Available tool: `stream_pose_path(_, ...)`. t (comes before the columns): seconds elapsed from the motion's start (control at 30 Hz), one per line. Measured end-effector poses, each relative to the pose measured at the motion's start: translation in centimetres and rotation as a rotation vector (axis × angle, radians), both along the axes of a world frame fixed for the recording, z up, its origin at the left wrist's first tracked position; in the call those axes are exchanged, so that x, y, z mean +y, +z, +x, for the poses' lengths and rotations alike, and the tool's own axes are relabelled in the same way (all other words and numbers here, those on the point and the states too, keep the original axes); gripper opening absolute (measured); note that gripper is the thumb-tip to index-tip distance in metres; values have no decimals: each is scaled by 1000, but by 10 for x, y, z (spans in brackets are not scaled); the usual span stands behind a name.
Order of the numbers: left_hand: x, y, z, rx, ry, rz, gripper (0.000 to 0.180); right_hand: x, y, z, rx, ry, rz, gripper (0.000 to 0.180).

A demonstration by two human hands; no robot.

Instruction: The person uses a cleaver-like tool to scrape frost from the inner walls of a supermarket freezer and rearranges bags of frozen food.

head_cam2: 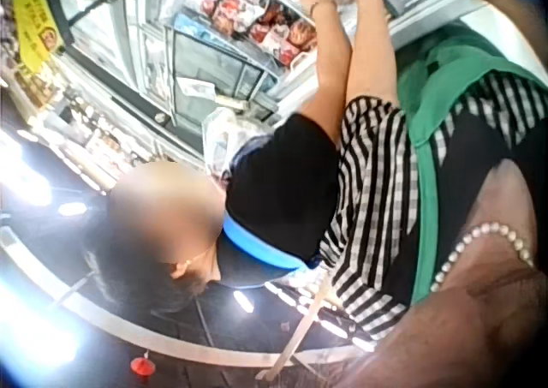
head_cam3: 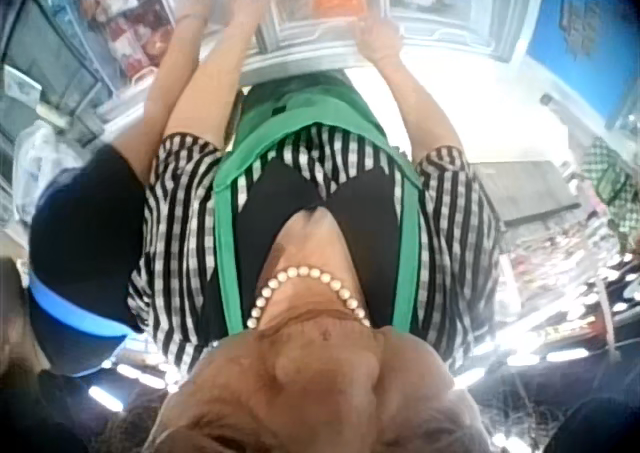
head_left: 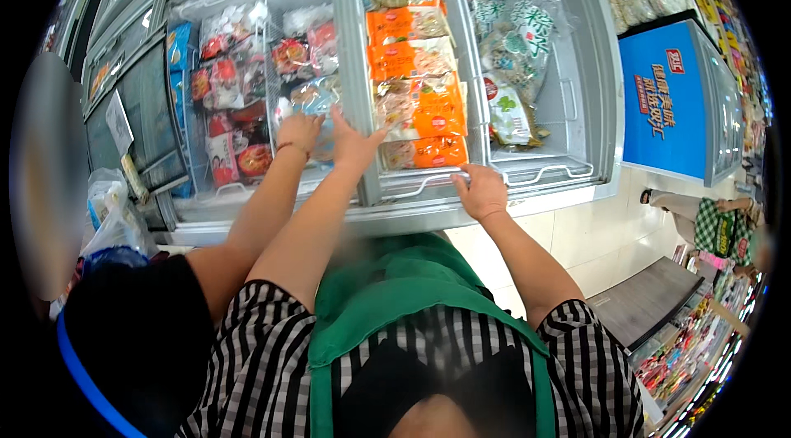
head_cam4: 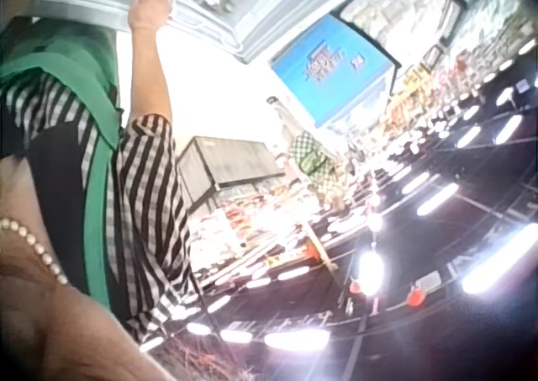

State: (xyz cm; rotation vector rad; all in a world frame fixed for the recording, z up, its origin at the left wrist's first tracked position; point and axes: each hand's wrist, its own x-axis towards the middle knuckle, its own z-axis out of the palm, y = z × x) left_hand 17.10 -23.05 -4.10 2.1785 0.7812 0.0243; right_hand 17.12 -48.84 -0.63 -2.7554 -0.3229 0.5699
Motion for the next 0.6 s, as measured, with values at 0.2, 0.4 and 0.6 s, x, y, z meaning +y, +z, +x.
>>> stream_pose_path(0.2,-13,23,-40,-20,-14,-166,83,-6,-2,-2,-18,-24,49,32)
stream_pose_path(0.4,-18,-7,-62,-168,-165,-208,75,-3,-7,-3,-98,125,125,29)
stream_pose_path(0.6,-15,-6,-59,-30,-174,-252,81,59,3,-7,56,541,302,23)
